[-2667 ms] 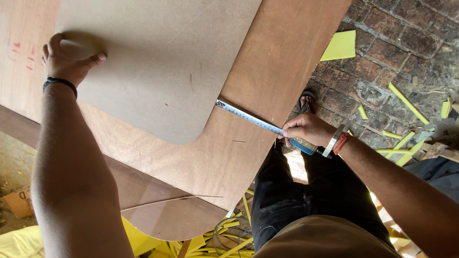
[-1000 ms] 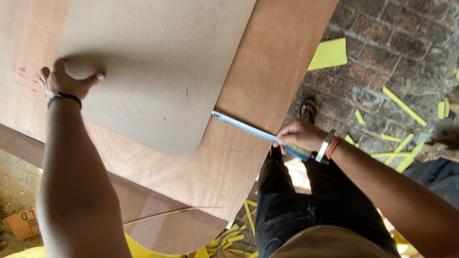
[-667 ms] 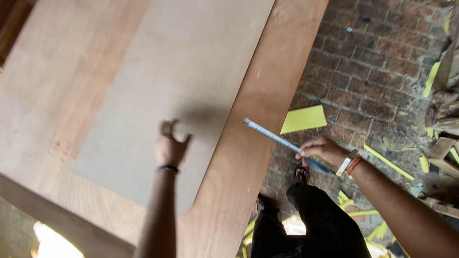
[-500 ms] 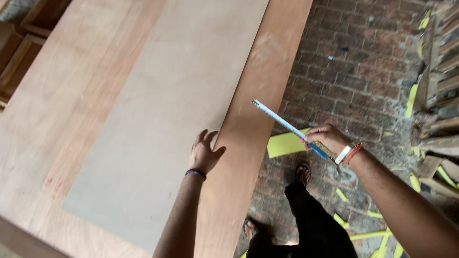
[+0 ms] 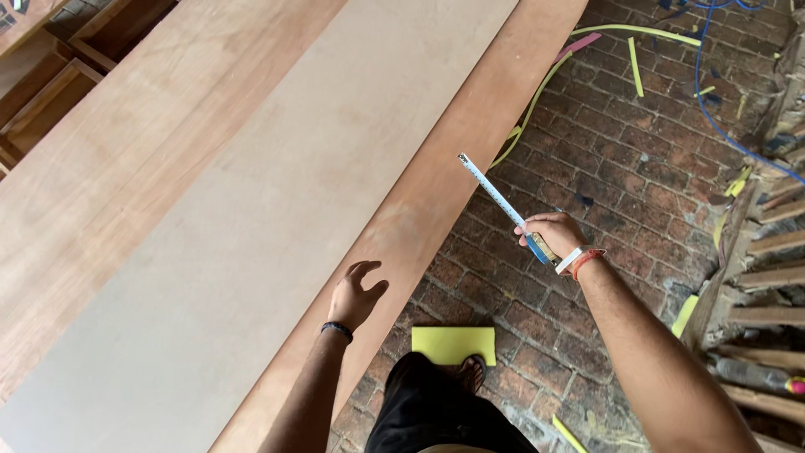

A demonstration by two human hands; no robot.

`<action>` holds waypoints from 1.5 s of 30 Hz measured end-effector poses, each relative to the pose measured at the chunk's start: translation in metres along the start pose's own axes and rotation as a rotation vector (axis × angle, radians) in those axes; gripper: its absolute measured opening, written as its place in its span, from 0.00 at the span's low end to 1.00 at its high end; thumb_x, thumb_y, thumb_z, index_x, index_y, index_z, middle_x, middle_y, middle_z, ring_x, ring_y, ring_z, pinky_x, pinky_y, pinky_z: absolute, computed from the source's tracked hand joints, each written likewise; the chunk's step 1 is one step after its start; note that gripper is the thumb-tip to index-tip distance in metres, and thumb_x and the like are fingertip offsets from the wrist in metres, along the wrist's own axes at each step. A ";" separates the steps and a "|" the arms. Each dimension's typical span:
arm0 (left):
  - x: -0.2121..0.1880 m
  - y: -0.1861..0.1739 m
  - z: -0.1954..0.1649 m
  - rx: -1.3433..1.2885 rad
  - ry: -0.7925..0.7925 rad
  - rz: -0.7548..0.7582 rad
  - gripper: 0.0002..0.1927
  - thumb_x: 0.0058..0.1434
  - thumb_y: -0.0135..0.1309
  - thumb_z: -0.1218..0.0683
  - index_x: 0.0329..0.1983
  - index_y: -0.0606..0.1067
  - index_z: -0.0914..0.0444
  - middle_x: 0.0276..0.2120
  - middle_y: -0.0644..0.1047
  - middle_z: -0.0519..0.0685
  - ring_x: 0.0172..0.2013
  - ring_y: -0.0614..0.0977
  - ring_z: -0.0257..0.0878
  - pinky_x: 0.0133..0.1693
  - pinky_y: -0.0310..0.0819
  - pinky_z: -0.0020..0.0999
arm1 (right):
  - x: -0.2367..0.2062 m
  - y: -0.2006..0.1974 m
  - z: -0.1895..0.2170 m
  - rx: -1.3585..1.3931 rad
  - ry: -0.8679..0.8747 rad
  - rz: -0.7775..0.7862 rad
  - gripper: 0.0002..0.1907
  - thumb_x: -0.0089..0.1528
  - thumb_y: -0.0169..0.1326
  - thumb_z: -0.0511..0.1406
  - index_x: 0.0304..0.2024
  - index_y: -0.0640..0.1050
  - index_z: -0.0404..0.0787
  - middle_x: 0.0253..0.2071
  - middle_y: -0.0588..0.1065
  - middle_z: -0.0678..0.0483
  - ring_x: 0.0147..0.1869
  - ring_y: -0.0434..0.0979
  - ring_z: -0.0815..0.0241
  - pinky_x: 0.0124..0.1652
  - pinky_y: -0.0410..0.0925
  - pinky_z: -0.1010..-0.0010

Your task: The person helps move a grey upholstered sofa and cushions aside in a workshop, then takes a tape measure from their wrist and measures a large flat board on a wooden table, repositioning a steel ruler and the tape along the board edges to take repeated measurements.

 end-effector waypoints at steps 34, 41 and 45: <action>0.616 0.172 -0.292 0.551 -0.327 -0.017 0.42 0.56 0.63 0.42 0.69 0.66 0.67 0.72 0.53 0.71 0.73 0.52 0.66 0.68 0.61 0.46 | 0.590 -0.225 0.095 -0.153 0.129 0.451 0.09 0.61 0.58 0.33 0.33 0.85 0.33 0.27 0.81 0.51 0.30 0.79 0.65 0.32 0.70 0.74; 0.608 0.175 -0.296 0.452 -0.489 -0.097 0.41 0.54 0.63 0.45 0.70 0.64 0.60 0.75 0.50 0.64 0.74 0.52 0.58 0.66 0.58 0.47 | 0.593 -0.219 0.112 -0.188 0.084 0.505 0.10 0.61 0.55 0.33 0.34 0.86 0.35 0.26 0.82 0.53 0.28 0.79 0.67 0.29 0.70 0.75; 0.637 0.200 -0.333 0.536 -0.353 -0.197 0.44 0.55 0.65 0.41 0.72 0.62 0.57 0.73 0.55 0.60 0.73 0.55 0.55 0.68 0.53 0.52 | 0.601 -0.233 0.119 -0.265 0.089 0.500 0.10 0.60 0.58 0.34 0.33 0.86 0.33 0.26 0.82 0.52 0.28 0.79 0.68 0.29 0.69 0.75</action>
Point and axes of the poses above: each hand's wrist, its own x-axis towards the middle knuckle, its own y-axis out of the palm, z = x × y, the point moved 9 cm from there along x, towards the middle knuckle
